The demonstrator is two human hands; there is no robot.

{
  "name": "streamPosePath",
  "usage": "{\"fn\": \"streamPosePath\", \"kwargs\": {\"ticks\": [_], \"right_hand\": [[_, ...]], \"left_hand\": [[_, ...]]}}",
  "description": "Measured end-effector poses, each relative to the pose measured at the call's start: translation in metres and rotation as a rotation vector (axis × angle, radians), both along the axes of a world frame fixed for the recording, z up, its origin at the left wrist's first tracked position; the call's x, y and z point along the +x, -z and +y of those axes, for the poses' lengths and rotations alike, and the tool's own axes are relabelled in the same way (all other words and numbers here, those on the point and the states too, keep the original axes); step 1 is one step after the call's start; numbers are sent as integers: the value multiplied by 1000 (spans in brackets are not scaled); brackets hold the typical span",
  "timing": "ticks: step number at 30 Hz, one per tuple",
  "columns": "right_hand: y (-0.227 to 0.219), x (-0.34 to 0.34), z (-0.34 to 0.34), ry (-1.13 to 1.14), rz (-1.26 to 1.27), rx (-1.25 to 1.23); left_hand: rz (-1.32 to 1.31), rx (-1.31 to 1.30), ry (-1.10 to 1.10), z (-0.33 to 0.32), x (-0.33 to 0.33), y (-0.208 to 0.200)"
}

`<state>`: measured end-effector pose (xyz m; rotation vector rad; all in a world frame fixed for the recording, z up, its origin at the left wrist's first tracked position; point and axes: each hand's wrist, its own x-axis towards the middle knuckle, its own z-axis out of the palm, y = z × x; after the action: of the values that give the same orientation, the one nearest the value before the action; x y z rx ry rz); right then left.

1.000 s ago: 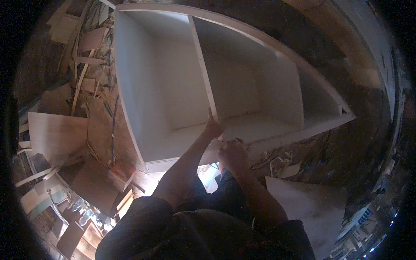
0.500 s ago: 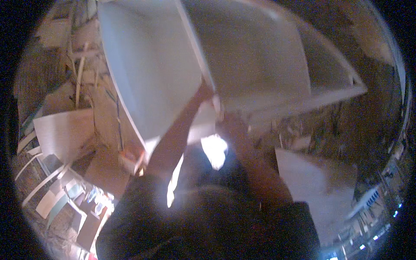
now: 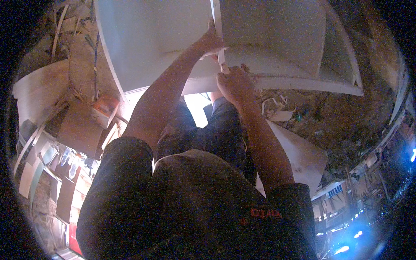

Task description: The person assembles a white wooden cabinet by measuring and positioning wooden pieces, using a hammer and pliers, and fitting components into the cabinet frame.

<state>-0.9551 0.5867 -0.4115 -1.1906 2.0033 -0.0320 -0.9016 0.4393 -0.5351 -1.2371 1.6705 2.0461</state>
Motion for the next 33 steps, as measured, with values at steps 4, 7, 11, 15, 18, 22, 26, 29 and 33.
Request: {"fn": "streamPosePath", "kwargs": {"ticks": [4,7,11,15,18,22,26,29,33], "right_hand": [[28,7,-8,-325,125,145],[18,15,-26,-216,138,295],[32,26,-11,-52,380,63],[35,22,-12,-42,382,115],[41,8,-24,-195,137,429],[29,-43,-26,-111,-456,356],[47,-81,-5,208,-771,307],[58,-76,11,241,-798,203],[66,-61,13,233,-728,99]], "left_hand": [[-31,60,15,-7,-2,-18],[-5,8,22,-5,1,-14],[-15,-12,15,-1,-2,-2],[-47,43,30,-3,-1,-10],[-38,-8,62,-2,-1,-4],[-15,-24,69,6,1,24],[-2,3,77,2,-1,31],[5,6,78,-1,-4,16],[9,75,49,-11,1,-3]]}}
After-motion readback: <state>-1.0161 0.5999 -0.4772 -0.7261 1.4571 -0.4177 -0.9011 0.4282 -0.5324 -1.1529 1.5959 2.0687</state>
